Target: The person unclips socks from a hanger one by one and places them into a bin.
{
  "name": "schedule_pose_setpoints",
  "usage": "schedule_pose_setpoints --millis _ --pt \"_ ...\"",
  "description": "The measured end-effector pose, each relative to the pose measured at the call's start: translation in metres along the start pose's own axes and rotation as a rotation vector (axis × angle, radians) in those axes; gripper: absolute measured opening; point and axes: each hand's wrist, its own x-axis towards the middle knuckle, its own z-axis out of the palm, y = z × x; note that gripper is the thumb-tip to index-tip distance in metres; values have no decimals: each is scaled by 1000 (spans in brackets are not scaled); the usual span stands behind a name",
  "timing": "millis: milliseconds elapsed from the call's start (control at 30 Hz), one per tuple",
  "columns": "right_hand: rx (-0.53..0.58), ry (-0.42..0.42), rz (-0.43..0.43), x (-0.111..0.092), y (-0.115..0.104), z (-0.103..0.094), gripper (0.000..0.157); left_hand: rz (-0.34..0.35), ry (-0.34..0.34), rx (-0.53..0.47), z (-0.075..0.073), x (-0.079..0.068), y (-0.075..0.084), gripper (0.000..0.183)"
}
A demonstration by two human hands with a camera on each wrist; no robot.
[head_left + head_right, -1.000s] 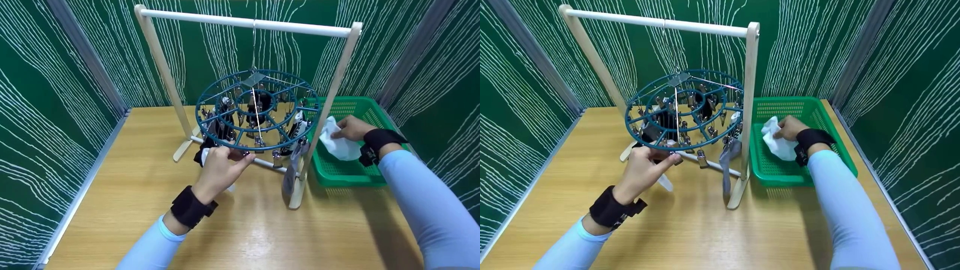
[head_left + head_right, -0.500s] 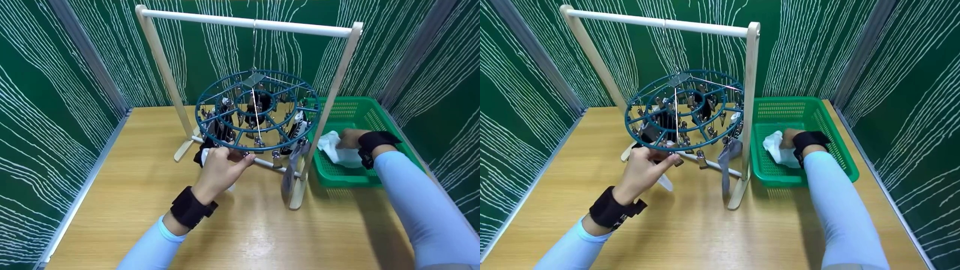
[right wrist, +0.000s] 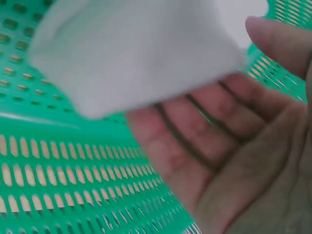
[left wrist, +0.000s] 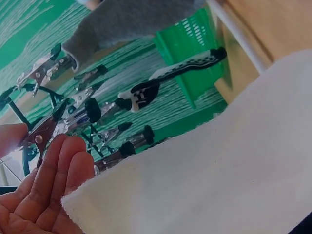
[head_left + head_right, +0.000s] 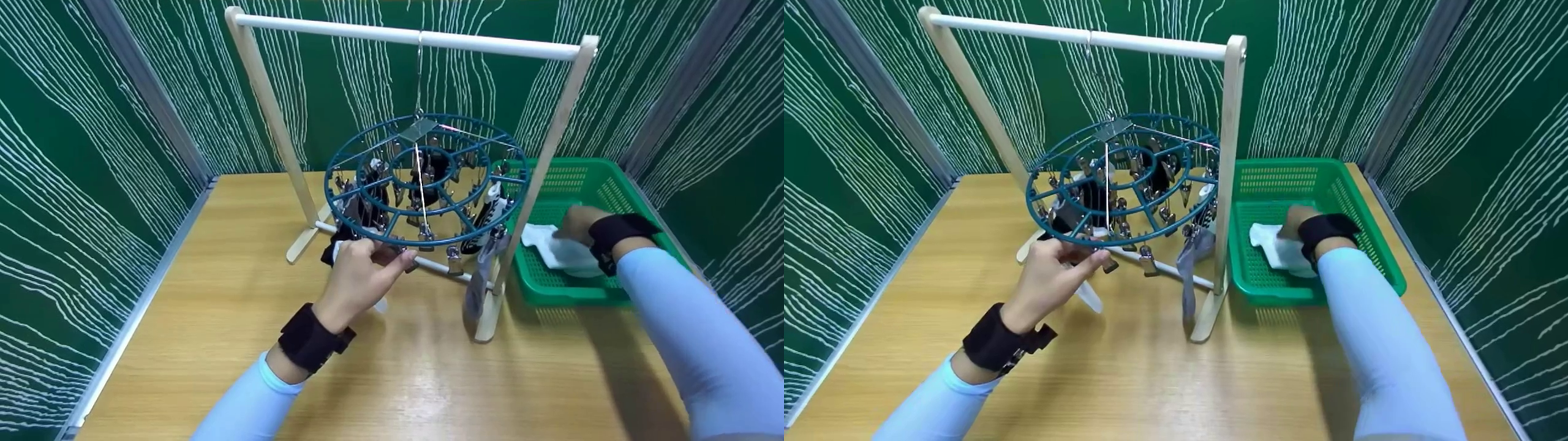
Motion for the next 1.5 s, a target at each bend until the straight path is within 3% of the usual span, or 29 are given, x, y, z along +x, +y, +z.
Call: schedule_pose_setpoints --millis 200,333,633,933,1033,1133,1200,1300,1400,1500 --pt "143 289 -58 -38 -19 -22 47 15 17 10 0 0 1 21" --pt "270 434 -97 -59 -36 -29 51 17 29 3 -1 -1 2 20" --pt "373 859 -232 -113 -85 -31 37 5 27 14 -3 -2 4 21" --pt "326 1211 -514 -155 -130 -17 31 33 55 26 -3 -4 4 19" --pt "292 1352 -662 -161 -145 -12 26 60 73 51 -3 -5 5 19" --pt "243 1487 -853 -159 -159 -4 42 94 94 86 -3 -6 5 20" --pt "176 1527 -966 -157 -169 1 52 115 106 105 -3 -7 5 20" --pt "31 1480 -1066 -157 -179 7 44 136 118 118 -3 -8 6 19" --pt "-92 1374 -1080 -158 -185 12 36 152 131 146 -3 -9 6 18" --pt "-167 1291 -1052 -158 -189 14 29 195 158 240 -6 -12 7 23"
